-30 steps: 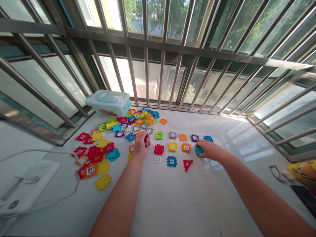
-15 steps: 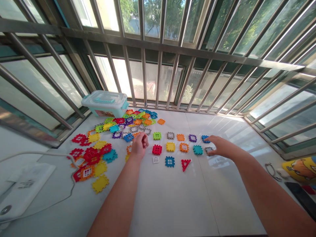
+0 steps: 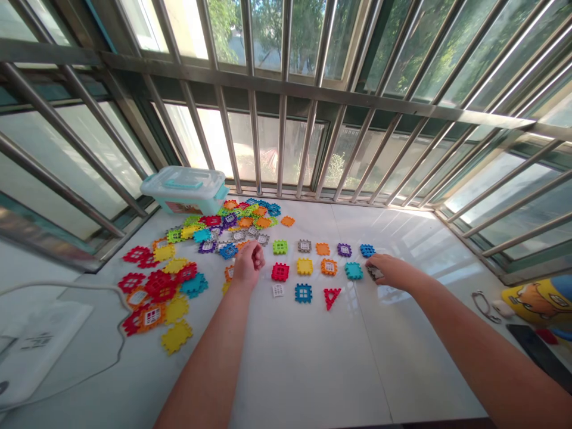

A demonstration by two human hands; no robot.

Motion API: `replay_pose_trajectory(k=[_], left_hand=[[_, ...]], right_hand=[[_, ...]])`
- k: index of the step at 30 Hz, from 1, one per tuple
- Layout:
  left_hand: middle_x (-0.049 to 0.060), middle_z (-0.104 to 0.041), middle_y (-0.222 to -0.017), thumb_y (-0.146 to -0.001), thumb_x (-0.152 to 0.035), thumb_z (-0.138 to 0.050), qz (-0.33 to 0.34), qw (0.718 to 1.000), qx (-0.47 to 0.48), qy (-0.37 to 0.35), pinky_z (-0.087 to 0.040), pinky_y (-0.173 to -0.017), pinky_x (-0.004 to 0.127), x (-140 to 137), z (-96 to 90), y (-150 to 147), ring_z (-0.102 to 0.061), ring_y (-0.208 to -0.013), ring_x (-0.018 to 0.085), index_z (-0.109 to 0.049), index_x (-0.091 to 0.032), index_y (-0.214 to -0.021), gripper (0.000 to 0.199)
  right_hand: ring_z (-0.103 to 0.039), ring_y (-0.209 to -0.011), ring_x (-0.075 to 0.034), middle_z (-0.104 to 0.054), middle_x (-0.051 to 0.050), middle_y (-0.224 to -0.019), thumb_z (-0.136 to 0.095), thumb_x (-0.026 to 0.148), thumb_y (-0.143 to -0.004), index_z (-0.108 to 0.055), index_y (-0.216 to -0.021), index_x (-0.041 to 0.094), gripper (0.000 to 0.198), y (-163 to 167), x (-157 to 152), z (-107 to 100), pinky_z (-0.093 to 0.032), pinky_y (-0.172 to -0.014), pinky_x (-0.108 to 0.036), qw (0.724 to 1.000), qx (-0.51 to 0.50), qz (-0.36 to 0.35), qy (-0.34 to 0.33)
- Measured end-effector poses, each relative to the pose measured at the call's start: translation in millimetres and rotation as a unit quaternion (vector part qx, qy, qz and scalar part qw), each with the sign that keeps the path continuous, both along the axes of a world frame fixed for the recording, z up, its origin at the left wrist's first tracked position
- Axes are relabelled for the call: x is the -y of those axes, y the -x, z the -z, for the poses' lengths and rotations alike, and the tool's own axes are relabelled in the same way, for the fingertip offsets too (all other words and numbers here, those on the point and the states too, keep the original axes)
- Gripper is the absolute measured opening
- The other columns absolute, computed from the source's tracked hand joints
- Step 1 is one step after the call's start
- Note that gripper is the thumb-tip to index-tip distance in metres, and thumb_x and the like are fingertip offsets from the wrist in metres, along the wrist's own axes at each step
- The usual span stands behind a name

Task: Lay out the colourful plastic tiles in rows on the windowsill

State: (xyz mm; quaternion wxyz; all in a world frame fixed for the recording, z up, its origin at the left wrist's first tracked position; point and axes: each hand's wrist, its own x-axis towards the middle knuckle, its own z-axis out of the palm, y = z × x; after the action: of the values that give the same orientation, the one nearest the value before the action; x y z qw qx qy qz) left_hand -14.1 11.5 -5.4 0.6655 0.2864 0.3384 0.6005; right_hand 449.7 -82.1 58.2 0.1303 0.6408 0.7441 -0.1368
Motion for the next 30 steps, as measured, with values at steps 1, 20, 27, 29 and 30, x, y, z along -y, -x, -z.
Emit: replay_pose_trajectory(k=[1,20,27,29,30], left_hand=[[-0.007,-0.042,-0.057,-0.085,-0.042,-0.076,-0.001,1.0,-0.001,0.001,-0.025,-0.043,0.022,0.1,-0.1,0.0,-0.032,-0.045,0.006,-0.055,-0.02,-0.072,0.033],[-0.006,-0.042,-0.056,-0.084,-0.039,-0.076,-0.007,1.0,-0.002,0.006,-0.025,-0.043,0.022,2.2,-4.3,-0.8,-0.033,-0.045,0.006,-0.056,-0.02,-0.072,0.03],[-0.007,-0.042,-0.056,-0.083,-0.04,-0.077,-0.009,1.0,-0.004,0.008,-0.025,-0.042,0.022,2.6,-5.2,-1.2,-0.033,-0.045,0.006,-0.056,-0.02,-0.072,0.031],[-0.007,-0.042,-0.056,-0.082,-0.04,-0.077,-0.009,1.0,-0.005,0.009,-0.025,-0.042,0.022,2.6,-5.4,-1.2,-0.033,-0.045,0.006,-0.055,-0.02,-0.072,0.031],[-0.007,-0.042,-0.056,-0.082,-0.04,-0.078,-0.009,1.0,-0.006,0.009,-0.025,-0.042,0.022,2.6,-5.5,-1.2,-0.033,-0.045,0.006,-0.055,-0.02,-0.072,0.031]], right_hand=[[-0.064,-0.129,-0.038,-0.07,-0.013,-0.132,-0.084,0.036,-0.071,-0.07,-0.125,0.025,0.057,-1.4,-0.8,0.6,-0.049,-0.111,-0.044,1.0,-0.004,0.0,0.003],[-0.064,-0.122,-0.035,-0.071,-0.011,-0.13,-0.079,0.027,-0.072,-0.072,-0.126,0.024,0.054,-12.4,0.5,1.7,-0.05,-0.105,-0.044,0.999,0.021,-0.025,-0.002],[-0.065,-0.122,-0.035,-0.071,-0.011,-0.131,-0.079,0.027,-0.073,-0.073,-0.126,0.025,0.054,-14.3,-1.4,2.8,-0.051,-0.104,-0.042,0.999,0.024,-0.022,0.002],[-0.065,-0.123,-0.035,-0.071,-0.011,-0.131,-0.078,0.026,-0.073,-0.072,-0.127,0.025,0.054,-14.3,-1.2,3.3,-0.05,-0.104,-0.042,0.999,0.026,-0.021,0.003],[-0.065,-0.123,-0.035,-0.071,-0.011,-0.131,-0.078,0.026,-0.073,-0.072,-0.127,0.025,0.054,-14.3,-0.9,3.4,-0.05,-0.105,-0.042,0.999,0.026,-0.02,0.003]])
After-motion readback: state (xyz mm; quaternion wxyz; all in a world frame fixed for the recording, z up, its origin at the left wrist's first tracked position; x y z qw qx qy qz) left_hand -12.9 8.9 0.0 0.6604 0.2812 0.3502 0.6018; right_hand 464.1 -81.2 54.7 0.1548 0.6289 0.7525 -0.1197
